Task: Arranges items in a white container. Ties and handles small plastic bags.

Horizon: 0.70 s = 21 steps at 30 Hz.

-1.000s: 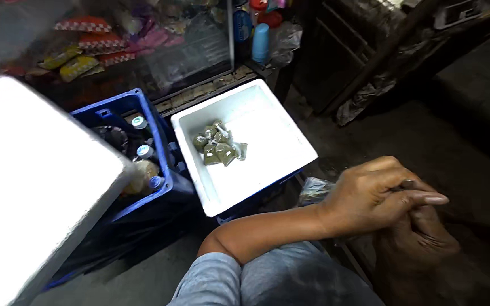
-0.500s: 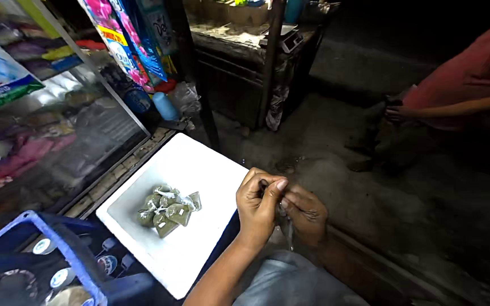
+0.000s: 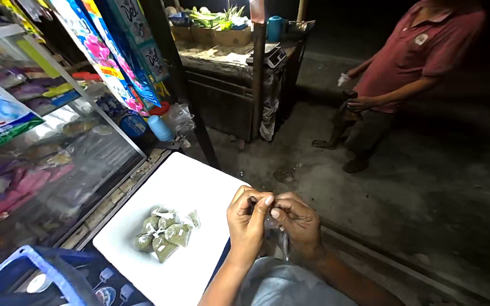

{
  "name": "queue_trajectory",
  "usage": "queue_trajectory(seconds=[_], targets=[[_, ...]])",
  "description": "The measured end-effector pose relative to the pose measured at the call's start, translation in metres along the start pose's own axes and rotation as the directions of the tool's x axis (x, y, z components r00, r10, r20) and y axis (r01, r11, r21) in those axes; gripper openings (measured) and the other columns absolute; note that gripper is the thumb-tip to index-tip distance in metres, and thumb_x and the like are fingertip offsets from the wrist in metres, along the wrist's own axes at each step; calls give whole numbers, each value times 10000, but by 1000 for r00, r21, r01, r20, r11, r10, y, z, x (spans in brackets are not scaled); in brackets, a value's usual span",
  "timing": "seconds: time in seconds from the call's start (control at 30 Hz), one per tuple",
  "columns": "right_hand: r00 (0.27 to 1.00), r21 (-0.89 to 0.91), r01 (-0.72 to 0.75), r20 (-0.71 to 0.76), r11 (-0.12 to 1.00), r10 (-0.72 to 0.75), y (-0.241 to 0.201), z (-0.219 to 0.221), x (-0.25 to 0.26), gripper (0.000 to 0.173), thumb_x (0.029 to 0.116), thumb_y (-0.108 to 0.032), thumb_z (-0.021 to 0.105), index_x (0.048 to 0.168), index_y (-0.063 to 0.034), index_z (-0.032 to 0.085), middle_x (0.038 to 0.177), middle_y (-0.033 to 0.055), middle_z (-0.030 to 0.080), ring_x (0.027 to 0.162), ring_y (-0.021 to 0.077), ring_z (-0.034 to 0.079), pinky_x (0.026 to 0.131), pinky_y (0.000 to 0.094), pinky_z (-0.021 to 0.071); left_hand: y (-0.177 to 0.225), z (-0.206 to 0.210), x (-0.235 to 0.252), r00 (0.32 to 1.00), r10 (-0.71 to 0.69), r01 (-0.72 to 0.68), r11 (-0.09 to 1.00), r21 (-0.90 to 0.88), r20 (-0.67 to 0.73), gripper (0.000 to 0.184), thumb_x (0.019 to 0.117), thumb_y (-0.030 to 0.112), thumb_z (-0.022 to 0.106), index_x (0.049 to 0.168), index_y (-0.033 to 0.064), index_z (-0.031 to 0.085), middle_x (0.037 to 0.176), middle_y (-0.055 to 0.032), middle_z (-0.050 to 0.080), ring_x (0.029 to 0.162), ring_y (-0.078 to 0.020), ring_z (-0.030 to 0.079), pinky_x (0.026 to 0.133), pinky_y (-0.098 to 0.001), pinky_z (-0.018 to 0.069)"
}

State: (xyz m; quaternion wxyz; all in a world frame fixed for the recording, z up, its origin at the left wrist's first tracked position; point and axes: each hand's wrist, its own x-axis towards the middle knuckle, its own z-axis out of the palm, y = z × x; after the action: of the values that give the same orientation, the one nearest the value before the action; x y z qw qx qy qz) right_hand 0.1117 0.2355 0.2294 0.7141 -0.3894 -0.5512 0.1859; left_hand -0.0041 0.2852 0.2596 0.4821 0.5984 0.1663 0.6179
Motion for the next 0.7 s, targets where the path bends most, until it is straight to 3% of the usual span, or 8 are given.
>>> queue_trajectory(seconds=[0.2, 0.37, 0.53, 0.7], targets=[[999, -9, -4, 44, 1000, 5, -11, -4, 4, 132, 946, -157, 719, 926, -26, 727, 950, 7, 692, 802, -26, 648, 662, 115, 561, 4, -3, -4, 997, 35, -40, 998, 54, 75, 131, 964, 173, 701, 910, 60, 739, 874, 22, 616, 792, -19, 599, 688, -144, 521], [988, -120, -38, 142, 992, 55, -21, -11, 8, 153, 913, -98, 723, 851, 40, 701, 864, 64, 676, 741, -5, 627, 654, 120, 540, 4, -4, -6, 993, 28, -33, 999, 37, 115, 132, 965, 195, 703, 921, 79, 749, 880, 26, 613, 787, -21, 592, 683, -146, 515], [982, -27, -116, 148, 993, 119, -23, -9, 2, 147, 920, -88, 732, 887, 53, 710, 881, 61, 673, 753, -5, 624, 665, 122, 541, 8, -3, -10, 996, 34, -36, 999, 20, 77, 115, 963, 208, 710, 942, 109, 763, 887, 41, 619, 793, -26, 605, 695, -150, 532], [970, 10, -147, 196, 989, 142, -15, -8, -12, 145, 930, -77, 720, 902, 65, 728, 894, 91, 697, 750, 9, 634, 663, 131, 538, 17, -3, -9, 999, 41, -41, 999, -6, 33, 98, 963, 236, 715, 961, 155, 769, 894, 80, 629, 759, 18, 588, 642, -108, 499]])
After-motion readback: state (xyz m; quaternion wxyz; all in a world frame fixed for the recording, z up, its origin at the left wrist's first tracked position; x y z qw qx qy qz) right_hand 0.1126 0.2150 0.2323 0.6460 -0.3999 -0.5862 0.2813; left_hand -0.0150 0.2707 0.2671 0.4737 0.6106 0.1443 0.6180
